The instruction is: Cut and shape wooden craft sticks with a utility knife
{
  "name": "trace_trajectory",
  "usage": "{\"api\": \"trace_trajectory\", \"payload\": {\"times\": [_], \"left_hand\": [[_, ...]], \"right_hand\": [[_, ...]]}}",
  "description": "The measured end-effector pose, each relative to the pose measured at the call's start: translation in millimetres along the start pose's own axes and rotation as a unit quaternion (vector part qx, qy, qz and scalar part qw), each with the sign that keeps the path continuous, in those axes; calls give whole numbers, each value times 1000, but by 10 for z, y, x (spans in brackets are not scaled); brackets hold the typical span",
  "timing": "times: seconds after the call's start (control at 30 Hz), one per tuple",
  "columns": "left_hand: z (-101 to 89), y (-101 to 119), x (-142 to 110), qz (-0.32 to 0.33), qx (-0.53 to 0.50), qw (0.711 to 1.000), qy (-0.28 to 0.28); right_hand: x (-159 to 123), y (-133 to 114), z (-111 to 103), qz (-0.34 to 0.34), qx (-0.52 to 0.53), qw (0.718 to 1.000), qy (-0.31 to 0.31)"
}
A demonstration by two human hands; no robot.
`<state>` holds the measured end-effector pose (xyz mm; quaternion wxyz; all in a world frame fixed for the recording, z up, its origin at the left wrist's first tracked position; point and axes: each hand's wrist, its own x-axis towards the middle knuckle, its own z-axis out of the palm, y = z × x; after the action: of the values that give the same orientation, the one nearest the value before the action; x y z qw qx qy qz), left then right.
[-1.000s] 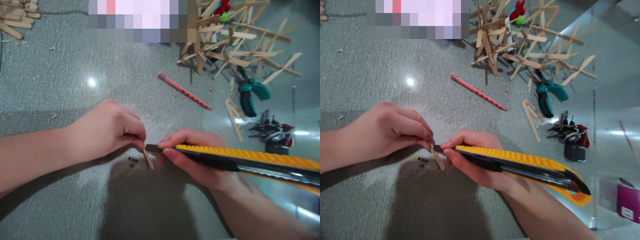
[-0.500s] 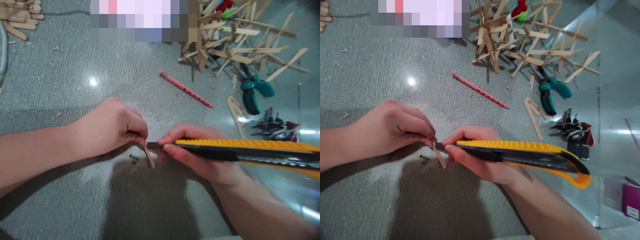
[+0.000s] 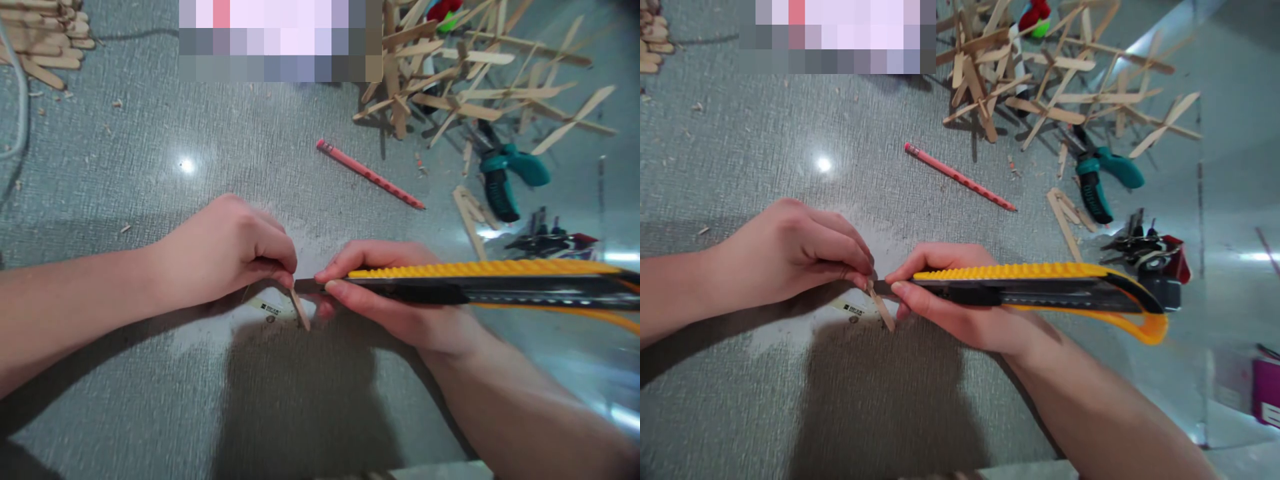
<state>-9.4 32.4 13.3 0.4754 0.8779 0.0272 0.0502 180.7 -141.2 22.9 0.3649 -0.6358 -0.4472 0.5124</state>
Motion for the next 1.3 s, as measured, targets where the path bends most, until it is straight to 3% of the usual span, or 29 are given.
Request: {"api": "trace_trajectory", "payload": {"times": [0.17,0.3,0.8,1.0,1.3], "left_hand": [[12,-41,-33,54,38,998,1],[28,-99,-65,101,55,993,25],[-30,8,-87,92,65,993,43],[-31,18,-74,99,49,993,31],[-12,18,-58,99,22,995,0]], "right_hand": [[-30,80,10,-56,10,998,4],[-61,153,31,-64,48,997,19],[-90,142,125,-51,200,974,93],[-81,145,92,-26,210,975,67],[-67,166,61,-68,191,979,11]]}}
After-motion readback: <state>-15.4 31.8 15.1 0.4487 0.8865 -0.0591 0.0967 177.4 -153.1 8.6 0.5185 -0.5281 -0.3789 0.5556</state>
